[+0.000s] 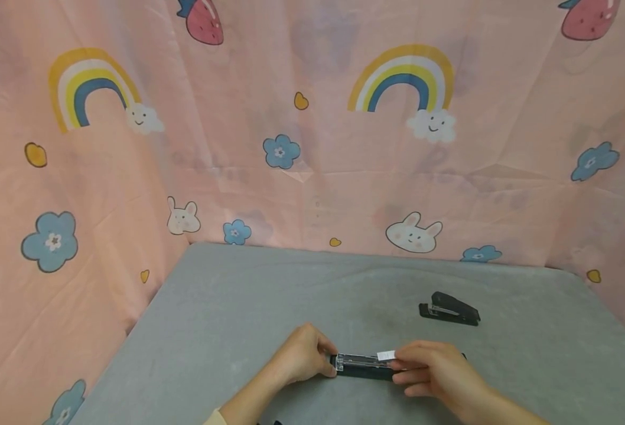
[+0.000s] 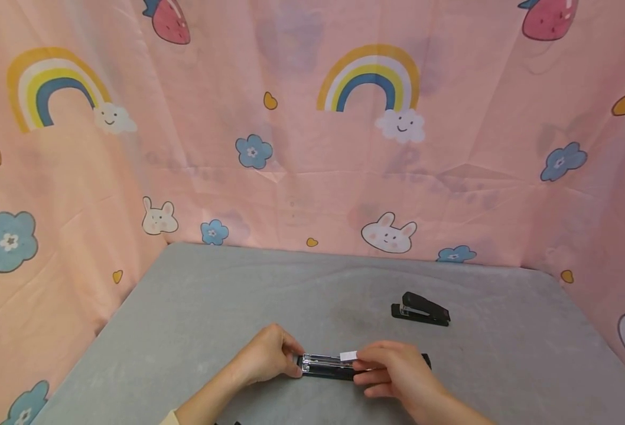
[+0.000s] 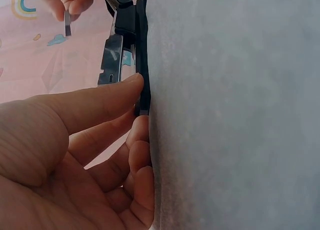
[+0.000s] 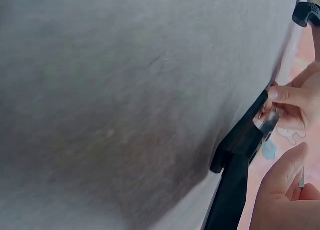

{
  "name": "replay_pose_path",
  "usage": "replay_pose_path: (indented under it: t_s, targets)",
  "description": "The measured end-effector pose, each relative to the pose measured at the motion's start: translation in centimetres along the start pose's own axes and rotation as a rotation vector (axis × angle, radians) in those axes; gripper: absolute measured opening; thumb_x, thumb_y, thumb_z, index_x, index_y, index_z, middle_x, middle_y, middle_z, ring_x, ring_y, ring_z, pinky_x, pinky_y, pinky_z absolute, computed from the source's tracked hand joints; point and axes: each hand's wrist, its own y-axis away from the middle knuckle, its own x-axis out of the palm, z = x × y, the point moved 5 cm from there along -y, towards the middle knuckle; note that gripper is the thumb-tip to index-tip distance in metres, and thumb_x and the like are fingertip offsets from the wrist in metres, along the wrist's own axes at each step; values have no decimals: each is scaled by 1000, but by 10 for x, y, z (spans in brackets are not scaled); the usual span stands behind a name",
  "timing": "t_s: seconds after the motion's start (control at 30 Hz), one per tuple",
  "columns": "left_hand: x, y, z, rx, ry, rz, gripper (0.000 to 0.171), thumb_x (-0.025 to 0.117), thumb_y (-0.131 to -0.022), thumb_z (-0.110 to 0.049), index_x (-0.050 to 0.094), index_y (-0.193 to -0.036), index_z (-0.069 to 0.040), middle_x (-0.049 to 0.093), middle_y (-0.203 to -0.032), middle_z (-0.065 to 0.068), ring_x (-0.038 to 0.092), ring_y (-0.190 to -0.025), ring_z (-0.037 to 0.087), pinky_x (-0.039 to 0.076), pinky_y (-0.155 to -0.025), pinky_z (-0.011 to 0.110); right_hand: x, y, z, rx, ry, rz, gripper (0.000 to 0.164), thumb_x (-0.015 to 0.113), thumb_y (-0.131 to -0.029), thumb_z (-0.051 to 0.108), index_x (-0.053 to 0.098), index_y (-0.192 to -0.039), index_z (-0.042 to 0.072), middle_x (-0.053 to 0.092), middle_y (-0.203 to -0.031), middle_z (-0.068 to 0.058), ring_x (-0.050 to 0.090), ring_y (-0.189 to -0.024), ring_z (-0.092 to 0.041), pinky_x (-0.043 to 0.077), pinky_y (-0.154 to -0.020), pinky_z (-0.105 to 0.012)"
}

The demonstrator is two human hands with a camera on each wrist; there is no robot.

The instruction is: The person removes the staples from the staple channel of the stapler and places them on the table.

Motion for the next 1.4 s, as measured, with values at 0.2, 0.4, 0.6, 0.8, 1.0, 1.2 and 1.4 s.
replay_pose_path:
  t_s: [0.2,0.4,0.6,0.8,1.0,1.2,1.4]
  targets:
    - [-1,0,-1,-11,-2,6,29,90,-67,11,81,-92,-1,57,-60,-1,46,-56,12,35,-51,28,-15,6,-1,-11,-28,33,21,62,-104,18,70,-116,3,75,-97,-3,74,-85,-17,60,-75,-35]
    - [-1,1,-2,-13,1,7,29,90,-67,11,81,-91,-1,58,-59,0,46,-55,12,35,-51,28,-30,12,-1,-26,-39,61,16,61,-105,19,71,-111,8,75,-100,-3,73,-87,-16,60,-77,-34]
    - [0,0,-1,-22,7,9,29,90,-68,11,81,-92,-2,59,-60,0,47,-55,12,35,-51,29,-46,19,-1,-34,-59,74,18,56,-108,17,72,-111,10,75,-103,-3,74,-89,-16,60,-78,-35]
    - [0,0,-1,-12,5,8,29,90,-67,11,81,-91,-1,58,-59,-1,46,-55,12,34,-51,28,-66,26,-3,-18,-95,69,24,49,-110,13,73,-114,9,75,-106,-4,74,-93,-18,60,-83,-37]
    - [0,0,-1,-12,10,9,29,89,-67,11,81,-92,-1,58,-59,0,46,-54,12,34,-51,28,-87,30,-6,3,-96,53,23,51,-110,15,72,-115,9,74,-108,-3,74,-95,-20,60,-85,-39]
    - [0,0,-1,-2,7,11,28,90,-67,11,81,-91,-2,58,-58,-1,46,-54,12,34,-50,28,-104,34,-7,25,-41,40,24,50,-111,20,70,-116,7,73,-108,-1,74,-97,-21,60,-85,-40]
    - [0,0,-1,-4,13,17,28,90,-68,11,81,-91,-1,58,-59,0,45,-54,12,34,-51,28,-121,39,-8,47,-9,2,28,48,-112,22,70,-117,6,74,-108,0,73,-97,-21,59,-85,-41]
